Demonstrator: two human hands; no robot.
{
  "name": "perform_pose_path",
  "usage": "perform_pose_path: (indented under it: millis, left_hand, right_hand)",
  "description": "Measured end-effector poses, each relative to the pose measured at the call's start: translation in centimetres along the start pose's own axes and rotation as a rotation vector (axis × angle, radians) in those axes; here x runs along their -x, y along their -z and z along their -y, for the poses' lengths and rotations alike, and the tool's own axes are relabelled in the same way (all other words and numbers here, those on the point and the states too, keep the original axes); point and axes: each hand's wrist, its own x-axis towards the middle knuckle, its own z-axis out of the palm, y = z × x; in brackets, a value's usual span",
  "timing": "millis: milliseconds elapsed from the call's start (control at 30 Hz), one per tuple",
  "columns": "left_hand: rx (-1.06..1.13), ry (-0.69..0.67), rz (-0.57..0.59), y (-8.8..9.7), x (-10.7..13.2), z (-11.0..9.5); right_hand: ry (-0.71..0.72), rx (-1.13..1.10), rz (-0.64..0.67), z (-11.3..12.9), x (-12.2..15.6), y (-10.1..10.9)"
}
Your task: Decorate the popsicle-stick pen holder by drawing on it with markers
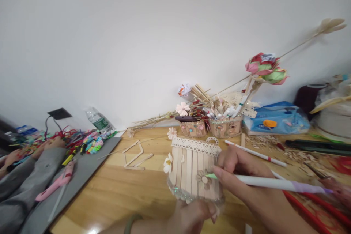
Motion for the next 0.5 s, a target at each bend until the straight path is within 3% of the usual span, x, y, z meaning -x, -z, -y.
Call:
perform_pose_path:
  millis: [233, 500]
  left_hand:
    - [0.059, -0.012, -0.030, -0.52, -0.07, -0.10]
    - [0.138, -0.013, -0.043, -0.80, -0.04, -0.47]
  right_hand:
    - [0.007, 0.032, 0.025, -0.16, -0.04, 0.15]
    - [-0.025, -0.012, -0.042, -0.13, -0.16, 0.02]
